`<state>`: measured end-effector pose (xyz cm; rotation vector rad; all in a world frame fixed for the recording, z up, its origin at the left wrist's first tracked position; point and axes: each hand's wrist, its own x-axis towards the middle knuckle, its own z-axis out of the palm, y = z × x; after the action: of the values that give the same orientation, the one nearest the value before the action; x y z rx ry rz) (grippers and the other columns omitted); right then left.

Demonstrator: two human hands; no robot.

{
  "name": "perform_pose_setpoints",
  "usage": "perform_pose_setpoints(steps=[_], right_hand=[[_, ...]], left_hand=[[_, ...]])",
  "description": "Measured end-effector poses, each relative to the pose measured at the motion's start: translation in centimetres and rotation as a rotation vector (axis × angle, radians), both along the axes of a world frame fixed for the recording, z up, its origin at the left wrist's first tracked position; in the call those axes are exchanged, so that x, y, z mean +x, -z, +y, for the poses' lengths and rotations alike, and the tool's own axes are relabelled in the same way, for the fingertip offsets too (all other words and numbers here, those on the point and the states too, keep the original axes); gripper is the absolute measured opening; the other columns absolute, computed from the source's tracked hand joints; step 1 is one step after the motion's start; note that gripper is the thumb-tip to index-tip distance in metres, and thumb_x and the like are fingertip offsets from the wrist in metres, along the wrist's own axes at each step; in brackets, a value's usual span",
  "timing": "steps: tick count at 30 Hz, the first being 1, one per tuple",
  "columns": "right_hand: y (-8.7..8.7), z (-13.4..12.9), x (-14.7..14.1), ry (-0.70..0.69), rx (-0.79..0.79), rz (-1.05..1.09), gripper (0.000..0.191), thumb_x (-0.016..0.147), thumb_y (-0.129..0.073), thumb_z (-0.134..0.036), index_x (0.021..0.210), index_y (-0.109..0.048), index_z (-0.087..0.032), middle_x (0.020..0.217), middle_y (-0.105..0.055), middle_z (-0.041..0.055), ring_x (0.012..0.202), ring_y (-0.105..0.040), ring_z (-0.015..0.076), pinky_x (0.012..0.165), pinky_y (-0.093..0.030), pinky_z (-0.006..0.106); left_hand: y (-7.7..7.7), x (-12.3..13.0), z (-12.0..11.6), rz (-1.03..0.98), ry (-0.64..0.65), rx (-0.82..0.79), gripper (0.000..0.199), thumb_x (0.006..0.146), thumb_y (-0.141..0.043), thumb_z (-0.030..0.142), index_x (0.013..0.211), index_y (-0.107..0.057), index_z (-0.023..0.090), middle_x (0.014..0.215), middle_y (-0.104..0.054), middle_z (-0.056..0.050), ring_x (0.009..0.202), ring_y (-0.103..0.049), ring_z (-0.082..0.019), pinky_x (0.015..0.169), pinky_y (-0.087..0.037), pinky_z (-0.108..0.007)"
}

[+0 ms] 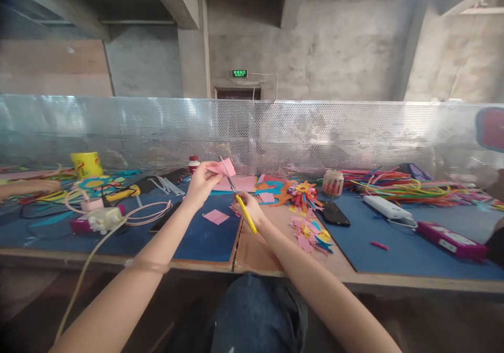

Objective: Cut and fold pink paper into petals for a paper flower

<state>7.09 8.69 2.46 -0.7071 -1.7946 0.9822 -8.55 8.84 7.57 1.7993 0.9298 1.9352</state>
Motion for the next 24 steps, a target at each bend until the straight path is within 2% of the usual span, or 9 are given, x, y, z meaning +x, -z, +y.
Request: perform_pose_setpoints(steps=[5,9,14,19,24], right_hand=[[0.09,0.14,0.00,0.001,-0.011,-0.004,0.014,0.061,-0.049,-0.021,0.075,-0.048,-0.018,0.053,-0.046,-0.0062,0.047,-0.043,0.0090,0.047,-0.033,0.022],[0.24,0.30,0.01,-0.002,-0.003,-0.006,0.010,0.061,-0.049,-0.020,0.070,-0.046,-0.017,0.053,-0.046,-0.0059,0.048,-0.043,0.0087,0.048,-0.034,0.022],[0.36,0.40,-0.01,-0.030,-0.003,0.018,0.017,0.062,-0.050,-0.021,0.078,-0.049,-0.017,0.057,-0.047,-0.0055,0.048,-0.042,0.0085,0.048,-0.035,0.022],[0.21,0.25,0.06,-0.022,0.012,0.010,0.016,0.062,-0.049,-0.021,0.077,-0.049,-0.017,0.055,-0.047,-0.0056,0.048,-0.043,0.0090,0.049,-0.035,0.022],[-0.09,-0.14,0.07,-0.012,0.005,0.011,0.014,0.061,-0.048,-0.020,0.074,-0.048,-0.017,0.054,-0.046,-0.0057,0.048,-0.042,0.0088,0.048,-0.035,0.022]], left_hand=[[-0.05,0.07,-0.05,-0.012,-0.001,-0.005,0.029,0.069,-0.061,0.021,0.095,-0.050,0.019,0.083,-0.059,-0.003,0.077,-0.061,-0.017,0.063,-0.048,-0.028],[-0.06,0.07,-0.01,-0.017,0.007,-0.002,0.029,0.069,-0.061,0.021,0.095,-0.050,0.018,0.086,-0.059,-0.004,0.079,-0.061,-0.017,0.063,-0.048,-0.028],[-0.05,0.06,-0.04,-0.019,0.006,-0.004,0.029,0.068,-0.062,0.022,0.095,-0.050,0.018,0.088,-0.059,-0.004,0.076,-0.061,-0.016,0.062,-0.048,-0.028],[-0.04,0.07,-0.07,-0.024,0.010,0.002,0.029,0.068,-0.061,0.022,0.095,-0.050,0.018,0.089,-0.059,-0.005,0.077,-0.061,-0.017,0.062,-0.048,-0.028],[-0.02,-0.03,0.01,0.000,-0.002,-0.004,0.029,0.068,-0.061,0.021,0.095,-0.050,0.018,0.082,-0.060,-0.003,0.072,-0.060,-0.016,0.062,-0.048,-0.028]])
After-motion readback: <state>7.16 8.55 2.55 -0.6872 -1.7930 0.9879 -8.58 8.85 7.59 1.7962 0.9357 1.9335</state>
